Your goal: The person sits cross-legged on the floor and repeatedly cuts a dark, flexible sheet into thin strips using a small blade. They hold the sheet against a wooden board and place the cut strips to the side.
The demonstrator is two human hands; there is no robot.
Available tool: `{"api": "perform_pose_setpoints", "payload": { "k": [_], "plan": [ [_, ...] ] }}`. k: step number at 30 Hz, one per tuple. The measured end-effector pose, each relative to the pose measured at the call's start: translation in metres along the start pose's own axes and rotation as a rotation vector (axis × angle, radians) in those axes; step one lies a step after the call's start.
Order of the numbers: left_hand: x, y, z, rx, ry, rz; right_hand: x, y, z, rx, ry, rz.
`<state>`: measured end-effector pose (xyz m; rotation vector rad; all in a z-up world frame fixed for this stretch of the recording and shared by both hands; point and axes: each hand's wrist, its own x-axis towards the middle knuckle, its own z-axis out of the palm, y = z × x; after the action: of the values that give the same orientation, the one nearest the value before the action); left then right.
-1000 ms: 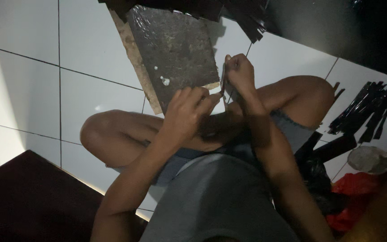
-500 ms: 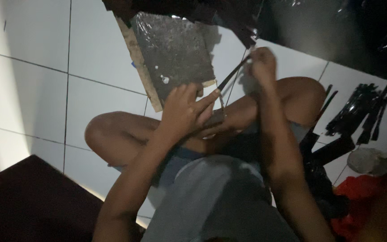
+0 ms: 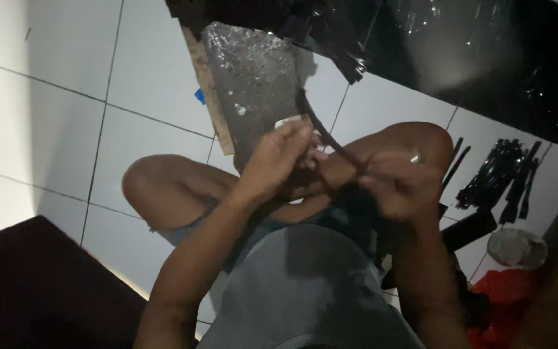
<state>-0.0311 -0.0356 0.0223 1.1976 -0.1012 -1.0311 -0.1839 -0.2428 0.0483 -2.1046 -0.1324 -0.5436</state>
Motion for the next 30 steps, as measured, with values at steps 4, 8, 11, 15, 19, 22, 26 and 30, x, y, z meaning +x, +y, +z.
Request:
{"api": "perform_pose_setpoints", "payload": {
  "k": [4, 8, 11, 15, 19, 22, 26, 30],
  "plan": [
    [0.008, 0.008, -0.001, -0.208, 0.105, -0.046, -0.007, -0.019, 0.020, -0.062, -0.026, 0.192],
    [0.009, 0.006, 0.004, -0.181, 0.118, 0.067, -0.013, -0.021, 0.033, 0.150, 0.040, 0.793],
    [0.009, 0.001, 0.010, -0.078, 0.188, 0.058, -0.017, -0.006, 0.046, 0.494, 0.180, 0.904],
    [0.006, -0.002, 0.006, 0.163, 0.164, 0.205, -0.027, 0.026, 0.044, 0.449, 0.248, 0.881],
    [0.004, -0.004, -0.004, 0.523, 0.228, 0.434, -0.025, 0.079, 0.022, 0.054, 0.318, 0.731],
    [0.008, -0.008, -0.013, 0.731, 0.335, 0.487, -0.010, 0.136, 0.016, 0.166, 0.437, 0.876],
    [0.011, -0.011, -0.018, 0.921, 0.324, 0.701, 0.016, 0.213, 0.039, 0.222, 0.412, 0.813],
    [0.010, -0.009, -0.019, 0.852, 0.291, 0.673, 0.032, 0.261, 0.082, 0.384, 0.446, 0.959]
  ]
}}
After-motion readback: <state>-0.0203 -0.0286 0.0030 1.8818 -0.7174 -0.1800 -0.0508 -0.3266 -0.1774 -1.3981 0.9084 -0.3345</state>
